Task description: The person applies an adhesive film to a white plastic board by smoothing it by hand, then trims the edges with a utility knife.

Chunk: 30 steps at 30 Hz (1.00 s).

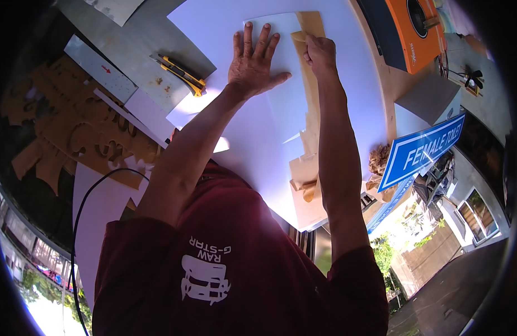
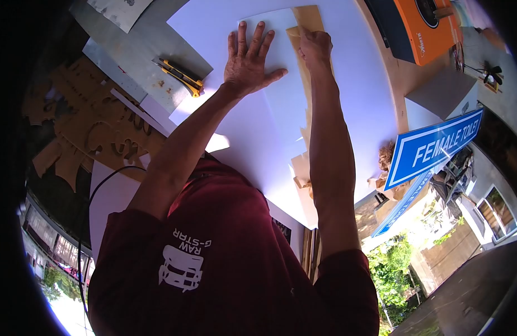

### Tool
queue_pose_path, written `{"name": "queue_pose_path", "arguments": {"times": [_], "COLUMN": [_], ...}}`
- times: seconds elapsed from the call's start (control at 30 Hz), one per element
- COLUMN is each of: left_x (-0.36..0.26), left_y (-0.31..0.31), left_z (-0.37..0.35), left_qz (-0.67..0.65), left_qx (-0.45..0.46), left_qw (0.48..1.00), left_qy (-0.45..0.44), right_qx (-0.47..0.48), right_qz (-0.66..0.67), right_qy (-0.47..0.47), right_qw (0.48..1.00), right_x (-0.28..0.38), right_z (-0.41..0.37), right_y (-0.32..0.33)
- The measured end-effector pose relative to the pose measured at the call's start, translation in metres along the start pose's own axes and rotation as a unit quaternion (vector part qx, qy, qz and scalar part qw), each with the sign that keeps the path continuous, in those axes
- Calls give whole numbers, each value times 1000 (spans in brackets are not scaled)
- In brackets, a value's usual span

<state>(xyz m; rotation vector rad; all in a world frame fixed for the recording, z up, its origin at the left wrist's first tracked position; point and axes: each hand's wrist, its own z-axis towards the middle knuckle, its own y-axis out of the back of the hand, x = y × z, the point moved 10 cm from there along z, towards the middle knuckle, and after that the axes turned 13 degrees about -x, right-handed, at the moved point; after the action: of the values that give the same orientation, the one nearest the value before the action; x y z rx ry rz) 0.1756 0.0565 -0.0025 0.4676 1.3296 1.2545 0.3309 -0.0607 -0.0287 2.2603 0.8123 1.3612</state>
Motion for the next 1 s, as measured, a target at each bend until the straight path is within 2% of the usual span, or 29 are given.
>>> {"name": "queue_pose_path", "arguments": {"times": [0.17,0.33,0.63,0.77,0.8,0.83,0.93,0.97,1.0], "left_x": [-1,-7,-13,-13,-13,-13,-8,-8,-8], "left_y": [0,6,2,-1,-1,-3,-6,-8,-8], "left_z": [1,1,-2,-1,-1,-2,-1,-2,-3], "left_qz": [16,41,57,82,87,91,104,106,103], "left_qx": [-13,-72,-116,-115,-114,-111,-118,-115,-118], "left_qw": [1000,995,986,984,983,982,980,980,979], "left_qy": [-12,-48,-103,-111,-116,-121,-126,-126,-129], "right_qx": [-52,-125,-225,-251,-271,-263,-278,-283,-299], "right_qz": [100,86,43,-117,-197,-230,-332,-366,-373], "right_qy": [-32,-71,-166,-212,-217,-253,-204,-202,-216], "right_qw": [993,986,959,937,917,902,878,863,851], "right_x": [-75,-160,-379,-499,-530,-533,-527,-566,-573], "right_z": [-52,-130,-280,-361,-381,-401,-435,-455,-479], "right_y": [67,151,311,384,403,415,441,460,478]}}
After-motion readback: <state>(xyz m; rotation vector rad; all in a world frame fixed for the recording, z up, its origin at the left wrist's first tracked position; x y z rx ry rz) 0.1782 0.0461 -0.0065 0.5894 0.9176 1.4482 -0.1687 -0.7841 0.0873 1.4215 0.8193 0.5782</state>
